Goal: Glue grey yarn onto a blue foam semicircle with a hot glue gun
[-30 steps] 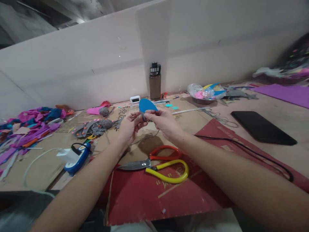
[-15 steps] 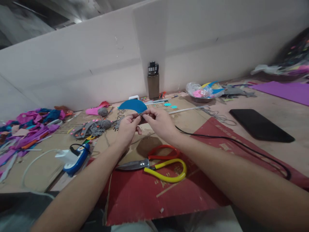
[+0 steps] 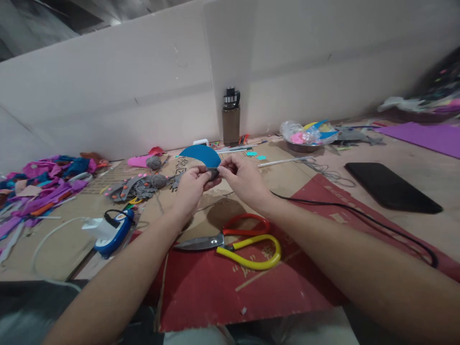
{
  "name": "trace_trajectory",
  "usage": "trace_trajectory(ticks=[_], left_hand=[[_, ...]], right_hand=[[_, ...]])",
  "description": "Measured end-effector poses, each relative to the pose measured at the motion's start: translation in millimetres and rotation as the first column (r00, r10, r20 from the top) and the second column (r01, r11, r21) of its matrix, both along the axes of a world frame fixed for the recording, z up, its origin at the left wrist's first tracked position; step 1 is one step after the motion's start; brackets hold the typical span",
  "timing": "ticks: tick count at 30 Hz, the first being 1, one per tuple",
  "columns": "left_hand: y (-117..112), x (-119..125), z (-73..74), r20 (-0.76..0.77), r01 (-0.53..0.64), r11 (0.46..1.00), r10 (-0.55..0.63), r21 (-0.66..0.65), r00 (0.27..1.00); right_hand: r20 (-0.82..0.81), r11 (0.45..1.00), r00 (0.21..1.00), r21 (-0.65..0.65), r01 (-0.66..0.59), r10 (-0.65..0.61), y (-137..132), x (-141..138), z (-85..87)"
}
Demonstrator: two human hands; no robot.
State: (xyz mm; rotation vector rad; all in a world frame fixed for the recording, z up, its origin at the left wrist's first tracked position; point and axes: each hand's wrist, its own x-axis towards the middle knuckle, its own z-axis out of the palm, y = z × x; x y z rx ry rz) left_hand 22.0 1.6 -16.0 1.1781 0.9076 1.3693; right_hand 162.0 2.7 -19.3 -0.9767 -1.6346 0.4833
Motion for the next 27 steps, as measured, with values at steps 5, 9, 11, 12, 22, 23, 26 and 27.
trace_trajectory(ticks=[5, 9, 11, 12, 22, 23, 26, 27], left_hand=[[-4, 2, 3.5, 0.069, 0.000, 1.000, 0.001, -0.010, 0.998], [-6, 1, 4.0, 0.083, 0.018, 0.999, -0.020, 0.030, 0.996], [-5, 1, 3.5, 0.083, 0.016, 0.999, -0.020, 0.042, 0.996], [-5, 1, 3.1, 0.083, 0.013, 0.999, -0.016, 0.043, 0.996], [-2, -8, 10.1, 0.034, -0.077, 0.997, 0.077, -0.005, 0.996], [-1, -9, 10.6, 0.029, -0.074, 0.997, 0.075, -0.006, 0.997], [-1, -11, 9.9, 0.028, -0.062, 0.998, 0.062, -0.007, 0.998], [-1, -10, 9.3, 0.031, -0.060, 0.998, 0.061, -0.006, 0.998]], right_hand=[[-0.046, 0.999, 0.999, -0.043, 0.006, -0.008, 3, 2, -0.6], [-0.049, 0.998, 0.999, -0.058, 0.000, -0.003, 4, 3, 0.0], [-0.050, 0.998, 0.999, -0.058, -0.002, -0.001, 4, 3, 0.6], [-0.049, 0.999, 0.999, -0.054, 0.000, -0.002, 3, 3, 0.8], [0.022, 0.997, 0.998, -0.043, -0.064, 0.065, -2, -2, -4.3], [0.026, 0.997, 0.998, -0.050, -0.059, 0.060, -3, -2, -4.4], [0.017, 0.997, 0.999, -0.060, -0.043, 0.044, -2, -2, -3.1], [0.007, 0.998, 0.999, -0.057, -0.036, 0.036, -2, -2, -2.4]])
